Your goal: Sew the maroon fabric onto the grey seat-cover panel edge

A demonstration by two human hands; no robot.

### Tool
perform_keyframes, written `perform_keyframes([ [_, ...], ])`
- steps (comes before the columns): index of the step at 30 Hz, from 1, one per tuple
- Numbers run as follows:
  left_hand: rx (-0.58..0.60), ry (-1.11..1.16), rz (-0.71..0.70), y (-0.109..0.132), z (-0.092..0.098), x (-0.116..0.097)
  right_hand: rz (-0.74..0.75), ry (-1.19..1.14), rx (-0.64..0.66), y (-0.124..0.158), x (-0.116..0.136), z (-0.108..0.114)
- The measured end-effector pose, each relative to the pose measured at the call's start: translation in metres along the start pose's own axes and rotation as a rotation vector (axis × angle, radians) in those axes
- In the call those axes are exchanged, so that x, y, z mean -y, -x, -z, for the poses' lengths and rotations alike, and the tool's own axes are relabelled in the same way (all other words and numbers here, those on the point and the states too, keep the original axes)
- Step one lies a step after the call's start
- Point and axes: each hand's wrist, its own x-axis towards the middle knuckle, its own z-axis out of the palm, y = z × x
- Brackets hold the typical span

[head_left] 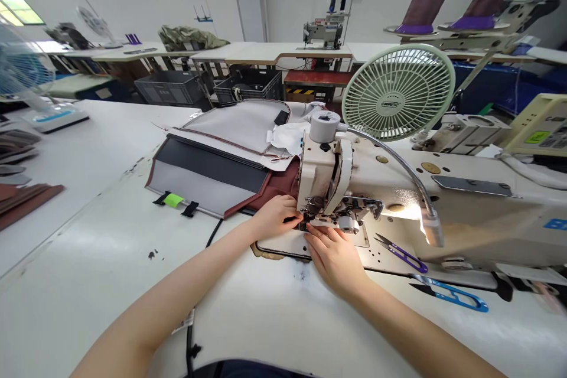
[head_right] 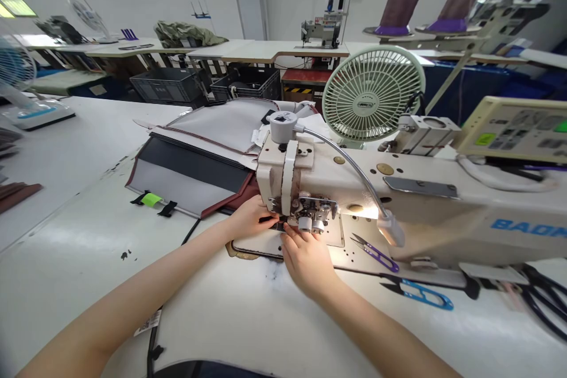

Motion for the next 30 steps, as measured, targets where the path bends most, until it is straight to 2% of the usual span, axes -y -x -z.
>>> perform_keyframes([
  [7, 0.048, 0.049, 0.035, 0.001, -0.005, 0.001, 0.007, -0.019, -0.015, 0.0, 0.0, 0.002],
  [10, 0.076, 0.031, 0.06, 0.002, 0.002, -0.005, 0.016, -0.021, -0.024, -0.001, 0.0, 0.003],
  [13, 0.117, -0.093, 0.078, 0.011, 0.022, -0.009, 0.022, -0.026, -0.032, -0.002, 0.001, 0.003],
  [17, 0.158, -0.301, 0.295, 0.036, 0.051, -0.002, 0.039, -0.021, -0.031, -0.001, 0.002, 0.002],
  [19, 0.176, -0.345, 0.375, 0.047, 0.057, 0.006, 0.051, -0.01, -0.038, -0.001, 0.002, 0.001],
  [23, 0.154, -0.41, 0.381, 0.058, 0.06, 0.018, 0.082, 0.009, -0.057, 0.001, 0.004, 0.0],
  [25, 0.129, -0.44, 0.438, 0.061, 0.068, 0.023, 0.097, 0.016, -0.065, 0.002, 0.004, -0.001],
  [28, 0.095, -0.486, 0.583, 0.074, 0.096, 0.027, 0.116, 0.013, -0.064, 0.006, 0.004, -0.003],
  [30, 0.087, -0.505, 0.674, 0.091, 0.122, 0.02, 0.128, 0.0, -0.053, 0.01, 0.004, -0.004],
])
